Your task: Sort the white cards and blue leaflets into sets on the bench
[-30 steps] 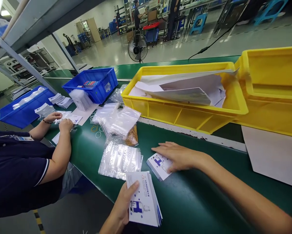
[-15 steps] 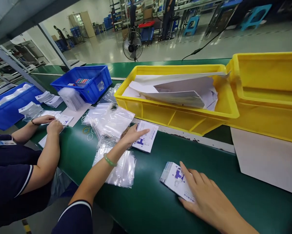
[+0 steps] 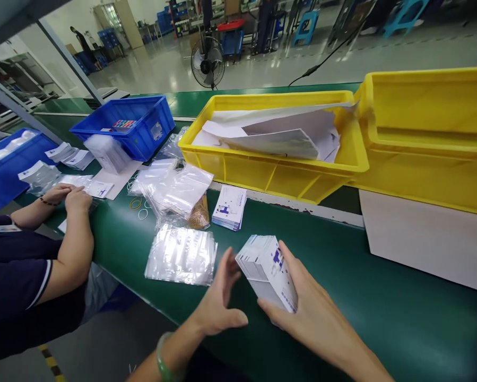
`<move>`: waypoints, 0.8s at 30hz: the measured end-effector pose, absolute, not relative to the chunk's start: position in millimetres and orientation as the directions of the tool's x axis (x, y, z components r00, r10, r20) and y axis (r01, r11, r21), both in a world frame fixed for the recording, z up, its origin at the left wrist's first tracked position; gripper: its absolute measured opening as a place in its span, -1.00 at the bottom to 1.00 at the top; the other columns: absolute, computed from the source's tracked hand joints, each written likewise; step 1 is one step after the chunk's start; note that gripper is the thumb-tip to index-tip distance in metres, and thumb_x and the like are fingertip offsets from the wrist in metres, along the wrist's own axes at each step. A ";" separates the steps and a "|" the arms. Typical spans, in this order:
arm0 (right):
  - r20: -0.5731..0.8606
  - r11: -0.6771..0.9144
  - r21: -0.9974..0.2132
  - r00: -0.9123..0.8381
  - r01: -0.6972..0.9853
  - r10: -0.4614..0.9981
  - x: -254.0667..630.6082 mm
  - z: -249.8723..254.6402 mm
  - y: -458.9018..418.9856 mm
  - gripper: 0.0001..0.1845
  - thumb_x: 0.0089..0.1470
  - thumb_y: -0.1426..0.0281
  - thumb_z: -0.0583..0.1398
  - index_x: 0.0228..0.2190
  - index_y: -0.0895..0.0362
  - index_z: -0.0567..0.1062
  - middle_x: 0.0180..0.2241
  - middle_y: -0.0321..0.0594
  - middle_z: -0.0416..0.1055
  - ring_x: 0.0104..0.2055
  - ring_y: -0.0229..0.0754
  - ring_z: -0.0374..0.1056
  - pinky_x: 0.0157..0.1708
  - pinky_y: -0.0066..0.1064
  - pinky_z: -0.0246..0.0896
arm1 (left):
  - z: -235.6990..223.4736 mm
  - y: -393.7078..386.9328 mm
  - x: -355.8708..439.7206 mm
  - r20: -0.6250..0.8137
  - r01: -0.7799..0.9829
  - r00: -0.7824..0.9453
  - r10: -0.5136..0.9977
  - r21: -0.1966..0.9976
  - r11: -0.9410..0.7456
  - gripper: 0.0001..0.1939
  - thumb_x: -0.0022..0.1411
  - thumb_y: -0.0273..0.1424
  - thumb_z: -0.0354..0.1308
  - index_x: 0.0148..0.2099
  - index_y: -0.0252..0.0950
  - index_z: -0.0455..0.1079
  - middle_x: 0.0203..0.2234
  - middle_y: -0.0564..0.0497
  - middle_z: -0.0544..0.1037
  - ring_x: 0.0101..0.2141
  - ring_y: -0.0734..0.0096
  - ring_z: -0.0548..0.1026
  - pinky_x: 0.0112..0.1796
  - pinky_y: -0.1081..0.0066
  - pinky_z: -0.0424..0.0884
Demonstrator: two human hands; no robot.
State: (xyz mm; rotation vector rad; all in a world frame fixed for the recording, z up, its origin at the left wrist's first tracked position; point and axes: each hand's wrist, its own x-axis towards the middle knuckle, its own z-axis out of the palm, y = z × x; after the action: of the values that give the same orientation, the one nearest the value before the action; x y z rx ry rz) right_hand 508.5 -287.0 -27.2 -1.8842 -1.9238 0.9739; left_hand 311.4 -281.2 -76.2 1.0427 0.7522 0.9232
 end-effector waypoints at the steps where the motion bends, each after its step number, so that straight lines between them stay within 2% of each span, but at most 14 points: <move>1: -0.211 -0.011 -0.661 -0.171 0.750 0.962 499.2 -19.7 -290.1 0.00 0.12 0.10 0.13 0.34 0.09 -0.35 0.20 0.05 0.19 0.10 0.06 0.32 -0.10 -0.20 0.40 | -82.2 -293.2 318.7 -0.101 -0.387 0.459 0.883 0.871 0.301 0.23 -0.24 0.09 0.41 0.38 -0.24 -0.05 0.28 -0.26 0.17 0.27 -0.20 0.09 0.23 -0.01 0.04; 3: -0.093 0.178 -0.674 -0.321 0.717 0.942 483.5 -9.0 -297.2 -0.06 0.18 0.10 0.09 0.33 0.07 -0.34 0.29 0.06 0.04 0.24 0.09 0.17 0.02 -0.14 0.34 | -90.2 -305.2 330.0 -0.145 -0.562 0.478 0.866 0.708 0.428 0.17 -0.27 0.15 0.36 0.31 -0.30 0.12 0.17 -0.25 0.35 0.20 -0.23 0.22 0.18 0.01 0.14; 5: 0.032 0.372 -0.635 -0.458 0.677 0.888 474.0 -4.1 -304.0 -0.17 0.23 0.10 0.06 0.33 0.05 -0.24 0.35 0.03 -0.07 0.33 0.10 0.01 0.08 -0.12 0.30 | -91.9 -305.9 332.7 -0.204 -0.682 0.420 0.884 0.571 0.456 0.05 -0.20 0.16 0.29 0.26 -0.31 0.23 0.06 -0.21 0.47 0.13 -0.20 0.33 0.13 0.07 0.23; 6: 0.098 0.446 -0.611 -0.496 0.655 0.863 471.7 -3.5 -306.4 -0.24 0.26 0.14 0.05 0.32 0.06 -0.16 0.34 0.01 -0.04 0.33 0.07 0.02 0.07 -0.14 0.30 | -91.2 -304.1 330.6 -0.232 -0.731 0.375 0.898 0.522 0.440 0.00 -0.16 0.15 0.25 0.25 -0.30 0.24 0.03 -0.19 0.50 0.11 -0.16 0.36 0.10 0.09 0.27; 8: 0.253 0.550 -0.544 -0.501 0.633 0.827 470.0 -4.0 -308.2 -0.44 0.30 0.25 0.05 0.25 0.10 0.05 0.22 0.01 0.21 0.25 0.00 0.17 0.05 -0.19 0.31 | -89.3 -300.1 320.9 -0.256 -0.799 0.302 0.918 0.458 0.390 -0.07 -0.08 0.10 0.22 0.27 -0.28 0.22 0.02 -0.16 0.51 0.06 -0.08 0.42 0.07 0.14 0.32; 9: 0.334 0.589 -0.502 -0.486 0.633 0.807 469.8 -4.1 -307.3 -0.56 0.30 0.33 0.04 0.17 0.12 0.17 0.12 -0.01 0.34 0.17 -0.02 0.25 0.03 -0.20 0.30 | -89.1 -299.0 314.6 -0.247 -0.816 0.296 0.923 0.436 0.379 -0.08 -0.07 0.06 0.23 0.28 -0.27 0.20 0.03 -0.17 0.51 0.04 -0.05 0.43 0.06 0.15 0.33; 11: 0.446 0.639 -0.406 -0.468 0.654 0.763 468.4 -2.3 -302.0 -0.74 0.30 0.43 0.04 0.01 0.14 0.31 -0.06 -0.05 0.46 0.03 -0.03 0.35 -0.03 -0.18 0.29 | -90.8 -299.7 301.7 -0.196 -0.828 0.341 0.919 0.401 0.392 -0.05 -0.10 0.01 0.28 0.29 -0.28 0.17 0.03 -0.19 0.51 0.03 -0.04 0.45 0.06 0.14 0.33; 13: 0.459 0.681 -0.343 -0.517 0.646 0.722 464.2 2.1 -293.6 -0.81 0.30 0.46 0.03 -0.08 0.14 0.36 -0.15 -0.06 0.47 -0.08 -0.04 0.38 -0.13 -0.21 0.31 | -94.8 -304.1 290.9 -0.144 -0.809 0.427 0.893 0.380 0.448 -0.04 -0.11 -0.02 0.30 0.29 -0.31 0.17 0.00 -0.19 0.53 0.04 -0.07 0.44 0.08 0.12 0.31; 17: 0.358 0.747 -0.295 -0.655 0.596 0.665 450.1 6.1 -277.0 -0.81 0.31 0.44 -0.03 -0.21 0.15 0.38 -0.22 -0.04 0.43 -0.21 -0.05 0.39 -0.32 -0.26 0.36 | -103.8 -317.4 279.9 -0.109 -0.700 0.622 0.775 0.365 0.613 -0.08 -0.15 -0.17 0.31 0.26 -0.40 0.20 -0.04 -0.22 0.55 0.06 -0.15 0.42 0.10 0.09 0.28; 20: 0.280 0.785 -0.288 -0.736 0.548 0.616 440.9 -1.1 -272.0 -0.79 0.29 0.50 -0.04 -0.35 0.14 0.34 -0.27 -0.05 0.41 -0.28 -0.06 0.38 -0.39 -0.27 0.37 | -110.4 -327.1 277.1 -0.127 -0.674 0.657 0.743 0.342 0.654 -0.13 -0.20 -0.28 0.26 0.21 -0.45 0.24 -0.02 -0.26 0.54 0.06 -0.19 0.42 0.08 0.07 0.29; 22: 0.264 0.798 -0.303 -0.758 0.522 0.596 437.3 -5.4 -272.3 -0.79 0.28 0.52 -0.05 -0.36 0.13 0.32 -0.29 -0.06 0.41 -0.32 -0.08 0.37 -0.43 -0.28 0.36 | -115.6 -333.2 274.2 -0.146 -0.666 0.668 0.729 0.320 0.674 -0.17 -0.22 -0.30 0.22 0.18 -0.47 0.28 -0.04 -0.27 0.54 0.03 -0.18 0.44 0.05 0.08 0.32; 24: 0.246 0.764 -0.410 -0.747 0.497 0.618 436.0 -5.4 -273.7 -0.78 0.30 0.50 -0.09 -0.34 0.10 0.29 -0.33 -0.10 0.40 -0.37 -0.13 0.36 -0.45 -0.33 0.34 | -121.2 -338.9 269.1 -0.167 -0.658 0.675 0.719 0.305 0.689 -0.21 -0.21 -0.31 0.17 0.15 -0.47 0.32 -0.06 -0.25 0.56 0.00 -0.15 0.47 -0.01 0.13 0.36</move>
State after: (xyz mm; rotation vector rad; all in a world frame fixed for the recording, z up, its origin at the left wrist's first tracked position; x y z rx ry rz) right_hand 436.0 -273.7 -5.4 -0.8526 -2.5922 0.4547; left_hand 269.1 -338.9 -121.2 0.2278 0.2850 0.7813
